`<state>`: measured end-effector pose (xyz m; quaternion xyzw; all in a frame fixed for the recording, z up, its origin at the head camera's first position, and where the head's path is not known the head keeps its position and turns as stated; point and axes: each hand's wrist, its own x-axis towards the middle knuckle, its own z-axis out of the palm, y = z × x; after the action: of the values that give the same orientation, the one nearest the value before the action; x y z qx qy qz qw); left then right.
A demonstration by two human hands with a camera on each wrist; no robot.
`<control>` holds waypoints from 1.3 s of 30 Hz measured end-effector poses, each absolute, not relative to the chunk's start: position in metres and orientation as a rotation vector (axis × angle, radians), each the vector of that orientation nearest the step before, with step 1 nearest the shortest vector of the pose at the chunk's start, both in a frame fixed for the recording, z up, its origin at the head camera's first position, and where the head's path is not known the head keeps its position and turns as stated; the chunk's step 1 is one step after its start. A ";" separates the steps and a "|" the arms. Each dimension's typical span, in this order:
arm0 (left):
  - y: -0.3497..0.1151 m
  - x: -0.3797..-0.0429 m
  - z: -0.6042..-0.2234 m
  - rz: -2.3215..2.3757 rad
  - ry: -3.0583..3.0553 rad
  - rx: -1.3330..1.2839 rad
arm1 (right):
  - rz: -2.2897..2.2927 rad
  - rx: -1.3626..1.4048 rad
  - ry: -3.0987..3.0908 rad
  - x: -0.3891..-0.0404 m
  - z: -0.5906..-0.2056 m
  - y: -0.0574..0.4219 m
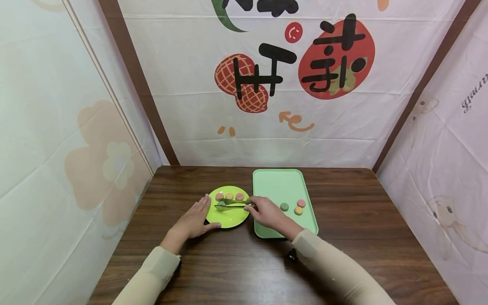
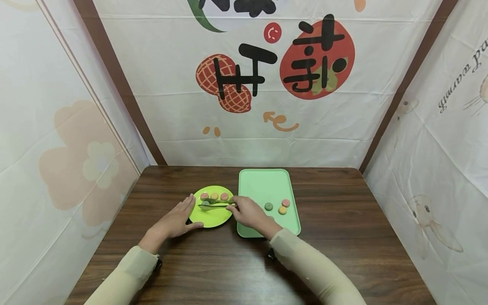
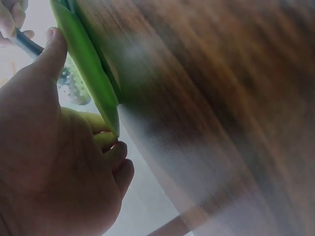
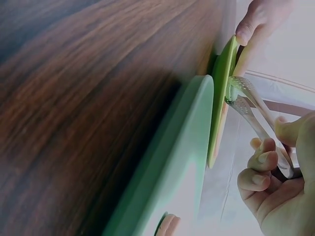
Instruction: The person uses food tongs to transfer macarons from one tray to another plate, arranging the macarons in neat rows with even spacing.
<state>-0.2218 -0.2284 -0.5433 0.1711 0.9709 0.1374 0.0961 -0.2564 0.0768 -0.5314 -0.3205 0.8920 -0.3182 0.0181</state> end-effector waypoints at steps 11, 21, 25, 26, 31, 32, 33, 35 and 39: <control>-0.228 -0.221 -0.542 0.390 2.880 0.512 | -0.986 -0.987 2.765 -0.259 -0.535 0.069; -0.229 -0.221 -0.542 0.395 2.878 0.513 | -0.948 -1.009 2.782 -0.260 -0.536 0.065; -0.229 -0.220 -0.542 0.423 2.872 0.514 | -0.937 -1.015 2.780 -0.260 -0.535 0.064; -0.229 -0.220 -0.542 0.430 2.871 0.518 | -0.932 -1.015 2.783 -0.260 -0.535 0.064; -0.229 -0.220 -0.543 0.415 2.876 0.532 | -0.926 -1.008 2.790 -0.259 -0.534 0.065; -0.229 -0.220 -0.543 0.416 2.877 0.533 | -0.927 -1.008 2.792 -0.258 -0.534 0.065; -0.229 -0.220 -0.543 0.408 2.878 0.529 | -0.928 -1.004 2.793 -0.258 -0.534 0.065; -0.229 -0.220 -0.543 0.418 2.878 0.529 | -0.925 -0.994 2.798 -0.257 -0.534 0.065; -0.228 -0.220 -0.542 0.403 2.881 0.526 | -0.921 -0.986 2.808 -0.257 -0.535 0.066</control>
<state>-0.2202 -0.2282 -0.5423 0.1771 0.9703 0.1359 0.0927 -0.2572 0.0658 -0.5353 -0.3166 0.9012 -0.2956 0.0133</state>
